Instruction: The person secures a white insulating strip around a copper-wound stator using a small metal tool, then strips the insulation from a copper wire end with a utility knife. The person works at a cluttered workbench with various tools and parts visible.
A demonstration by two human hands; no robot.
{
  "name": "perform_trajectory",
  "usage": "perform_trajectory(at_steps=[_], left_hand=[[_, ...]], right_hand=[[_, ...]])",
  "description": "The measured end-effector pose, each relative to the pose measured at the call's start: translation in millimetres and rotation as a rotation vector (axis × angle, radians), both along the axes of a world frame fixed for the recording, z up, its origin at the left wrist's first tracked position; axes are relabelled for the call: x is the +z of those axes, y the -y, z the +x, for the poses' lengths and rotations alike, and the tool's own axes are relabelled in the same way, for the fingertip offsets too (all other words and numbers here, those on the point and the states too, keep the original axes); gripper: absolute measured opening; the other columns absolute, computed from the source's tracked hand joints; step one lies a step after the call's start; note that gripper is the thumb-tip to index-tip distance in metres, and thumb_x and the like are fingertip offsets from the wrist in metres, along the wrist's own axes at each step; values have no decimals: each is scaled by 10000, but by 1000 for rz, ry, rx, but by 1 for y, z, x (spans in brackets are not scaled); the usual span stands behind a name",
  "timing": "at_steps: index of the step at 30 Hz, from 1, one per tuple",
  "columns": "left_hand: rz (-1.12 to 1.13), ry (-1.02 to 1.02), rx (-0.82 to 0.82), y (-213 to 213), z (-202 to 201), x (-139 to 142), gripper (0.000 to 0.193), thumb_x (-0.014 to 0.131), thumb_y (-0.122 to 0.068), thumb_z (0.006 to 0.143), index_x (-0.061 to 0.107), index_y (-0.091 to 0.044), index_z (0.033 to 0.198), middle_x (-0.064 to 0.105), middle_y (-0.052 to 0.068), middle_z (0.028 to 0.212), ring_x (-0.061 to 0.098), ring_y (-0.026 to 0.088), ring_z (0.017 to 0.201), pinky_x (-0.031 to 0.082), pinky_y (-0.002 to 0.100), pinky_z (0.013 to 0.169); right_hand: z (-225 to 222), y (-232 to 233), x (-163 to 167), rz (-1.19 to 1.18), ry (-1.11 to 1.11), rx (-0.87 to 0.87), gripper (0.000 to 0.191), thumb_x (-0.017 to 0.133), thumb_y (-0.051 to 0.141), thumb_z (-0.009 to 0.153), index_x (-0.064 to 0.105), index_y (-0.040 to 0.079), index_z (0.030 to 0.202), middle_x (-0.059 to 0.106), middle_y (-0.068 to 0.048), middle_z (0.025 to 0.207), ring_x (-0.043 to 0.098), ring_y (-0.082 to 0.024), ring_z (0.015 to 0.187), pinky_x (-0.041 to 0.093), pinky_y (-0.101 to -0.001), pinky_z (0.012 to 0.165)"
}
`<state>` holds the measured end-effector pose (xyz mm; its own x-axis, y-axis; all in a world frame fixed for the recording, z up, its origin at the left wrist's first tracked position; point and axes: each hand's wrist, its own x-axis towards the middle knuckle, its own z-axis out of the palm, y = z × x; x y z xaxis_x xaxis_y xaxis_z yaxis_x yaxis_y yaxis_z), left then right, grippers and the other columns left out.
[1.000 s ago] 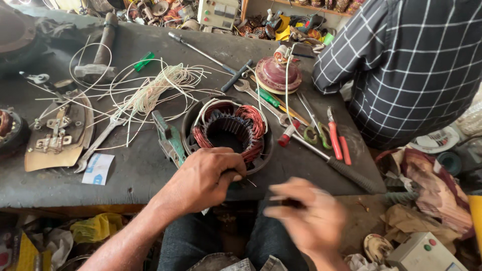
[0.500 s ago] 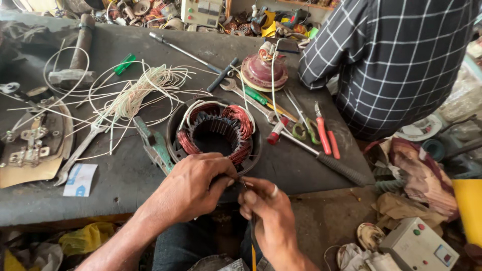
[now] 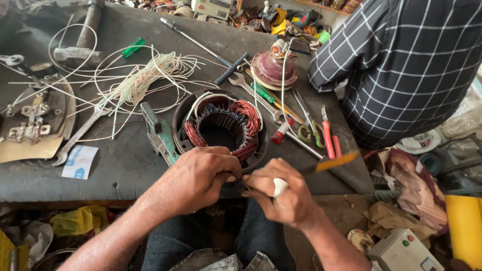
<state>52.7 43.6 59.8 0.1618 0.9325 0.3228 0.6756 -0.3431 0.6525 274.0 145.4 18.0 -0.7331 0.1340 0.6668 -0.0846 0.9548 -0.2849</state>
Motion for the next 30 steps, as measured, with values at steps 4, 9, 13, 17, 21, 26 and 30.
perform_trajectory(at_steps=[4,9,13,17,21,26,30], left_hand=[[-15,22,8,0,1,-1,190,614,-3,751,731,-64,888,719,97,870,718,329,864,547,443,749],[-59,-19,21,-2,3,0,173,629,-13,754,734,-64,881,722,95,875,721,326,860,545,442,739],[-61,-3,-6,-4,5,0,181,642,-5,746,739,-63,888,732,89,889,728,318,865,555,425,745],[-17,39,-24,-3,4,-1,173,647,1,754,731,-59,893,738,87,905,732,314,884,561,419,764],[18,29,-6,-2,1,-2,175,653,13,736,727,-52,881,713,116,888,706,347,895,536,450,775],[-21,17,-15,-5,1,-1,188,629,7,739,721,-55,891,724,106,907,715,336,893,544,440,766],[-69,18,18,-3,3,0,191,620,10,747,725,-60,891,730,97,907,719,335,875,548,443,756]], right_hand=[[-4,-9,17,-98,60,104,391,884,69,798,671,90,1125,710,-39,942,660,-194,786,500,-333,718],[0,-8,18,-121,78,130,297,886,84,783,748,75,1046,716,-39,934,663,-179,780,506,-314,698],[8,-10,13,-127,73,169,319,896,83,786,741,39,1061,693,-67,914,642,-189,756,497,-330,673],[16,3,26,-59,54,118,356,894,92,753,754,28,1074,674,-77,879,616,-189,698,470,-343,620],[17,13,59,-68,-111,113,354,860,67,748,728,50,1076,661,-56,875,633,-194,729,488,-336,639],[5,-8,48,-89,172,102,389,900,87,761,707,-2,1087,669,-51,841,649,-192,709,507,-347,621],[7,-22,6,-136,132,180,349,869,44,763,704,41,1071,683,-61,891,645,-221,741,497,-359,658]])
